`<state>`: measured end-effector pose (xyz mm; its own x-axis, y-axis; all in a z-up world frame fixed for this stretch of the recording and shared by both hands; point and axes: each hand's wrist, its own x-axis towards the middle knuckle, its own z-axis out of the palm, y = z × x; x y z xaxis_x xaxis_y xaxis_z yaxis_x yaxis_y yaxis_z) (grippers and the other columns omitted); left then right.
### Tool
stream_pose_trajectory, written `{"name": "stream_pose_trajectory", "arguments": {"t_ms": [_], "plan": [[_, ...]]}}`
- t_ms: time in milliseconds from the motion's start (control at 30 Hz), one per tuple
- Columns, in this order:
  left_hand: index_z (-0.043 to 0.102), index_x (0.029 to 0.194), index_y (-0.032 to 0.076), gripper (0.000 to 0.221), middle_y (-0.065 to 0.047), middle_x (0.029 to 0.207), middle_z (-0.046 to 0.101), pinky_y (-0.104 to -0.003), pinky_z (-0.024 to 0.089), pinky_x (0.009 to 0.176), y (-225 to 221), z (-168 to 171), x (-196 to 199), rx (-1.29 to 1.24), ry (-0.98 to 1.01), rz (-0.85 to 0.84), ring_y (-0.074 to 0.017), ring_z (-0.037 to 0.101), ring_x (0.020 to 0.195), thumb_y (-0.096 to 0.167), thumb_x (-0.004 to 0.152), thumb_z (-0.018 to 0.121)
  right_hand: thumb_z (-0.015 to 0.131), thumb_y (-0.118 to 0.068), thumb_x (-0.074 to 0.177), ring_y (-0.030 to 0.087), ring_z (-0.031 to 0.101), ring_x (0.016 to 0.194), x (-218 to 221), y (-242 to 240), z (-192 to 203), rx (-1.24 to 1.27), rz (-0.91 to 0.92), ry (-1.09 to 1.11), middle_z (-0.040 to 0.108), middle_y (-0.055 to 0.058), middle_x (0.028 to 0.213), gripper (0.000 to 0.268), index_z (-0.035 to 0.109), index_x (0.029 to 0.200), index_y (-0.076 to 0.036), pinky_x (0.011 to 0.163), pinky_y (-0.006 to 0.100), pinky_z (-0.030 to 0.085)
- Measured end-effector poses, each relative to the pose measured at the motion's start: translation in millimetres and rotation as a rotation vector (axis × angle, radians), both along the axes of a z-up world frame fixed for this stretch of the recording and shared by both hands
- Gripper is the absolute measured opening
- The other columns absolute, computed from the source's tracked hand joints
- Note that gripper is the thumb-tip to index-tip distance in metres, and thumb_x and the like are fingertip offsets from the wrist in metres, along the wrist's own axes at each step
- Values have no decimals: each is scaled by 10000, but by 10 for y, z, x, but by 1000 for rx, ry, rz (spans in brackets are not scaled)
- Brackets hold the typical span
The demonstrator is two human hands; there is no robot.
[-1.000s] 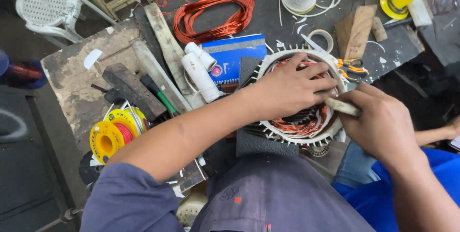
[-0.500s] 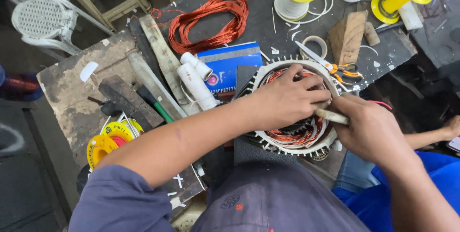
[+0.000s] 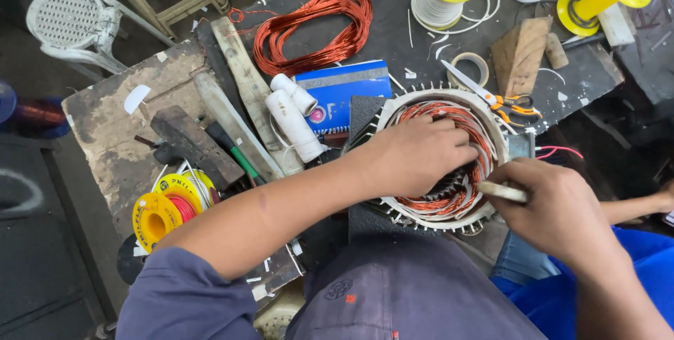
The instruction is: Seating copper wire windings into the slots of a motor stator using a wooden tool and hands.
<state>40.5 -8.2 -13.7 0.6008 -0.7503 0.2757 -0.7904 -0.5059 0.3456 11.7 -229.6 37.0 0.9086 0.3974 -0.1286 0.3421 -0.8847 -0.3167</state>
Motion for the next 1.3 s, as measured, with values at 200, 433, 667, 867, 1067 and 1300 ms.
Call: {"name": "stream_pose_trajectory", "arguments": {"t_ms": [200, 433, 667, 867, 1067, 1300], "plan": [[609, 1218, 150, 329, -30, 1147, 618, -453, 482, 768, -20, 7, -13, 42, -89, -54, -264, 596, 1022, 131, 892, 568, 621, -180, 734, 335, 666, 861, 15, 32, 34, -282, 1, 136, 745, 24, 859, 169, 667, 891, -222, 709, 462, 481], [676, 1063, 177, 198, 2, 1149, 586, -470, 470, 703, -21, -15, 13, 68, -177, -117, -251, 574, 989, 200, 901, 565, 649, -300, 748, 319, 700, 798, 117, 96, 70, -401, 82, 154, 752, 14, 794, 187, 682, 930, -331, 653, 450, 496], [628, 1220, 183, 345, -67, 1161, 575, -449, 466, 717, -33, -11, -44, 69, -163, -75, -264, 576, 1004, 153, 879, 583, 721, -387, 790, 257, 713, 746, 207, -2, 123, -309, 75, 247, 792, -20, 794, 140, 756, 889, -295, 669, 375, 508], [651, 1181, 221, 320, -56, 1196, 541, -452, 469, 680, -50, -8, -12, 108, -136, -114, -252, 576, 971, 174, 871, 587, 696, -417, 789, 269, 735, 838, 194, 178, 194, -442, 37, 282, 794, -1, 831, 257, 750, 1040, -424, 731, 389, 535], [614, 1148, 169, 294, -26, 1110, 624, -469, 476, 707, -25, 20, -19, 24, -13, -68, -258, 626, 945, 99, 865, 573, 717, -317, 791, 250, 644, 576, 205, 86, 134, -254, 11, 285, 747, 54, 635, 128, 773, 888, -255, 630, 344, 488], [637, 931, 98, 231, -87, 940, 611, -512, 512, 633, -146, 21, -105, -79, 309, 13, -342, 629, 888, -63, 789, 550, 680, -262, 715, 320, 696, 791, 95, 86, 98, -309, -31, 188, 761, 62, 740, 181, 745, 884, -268, 706, 420, 502]]}}
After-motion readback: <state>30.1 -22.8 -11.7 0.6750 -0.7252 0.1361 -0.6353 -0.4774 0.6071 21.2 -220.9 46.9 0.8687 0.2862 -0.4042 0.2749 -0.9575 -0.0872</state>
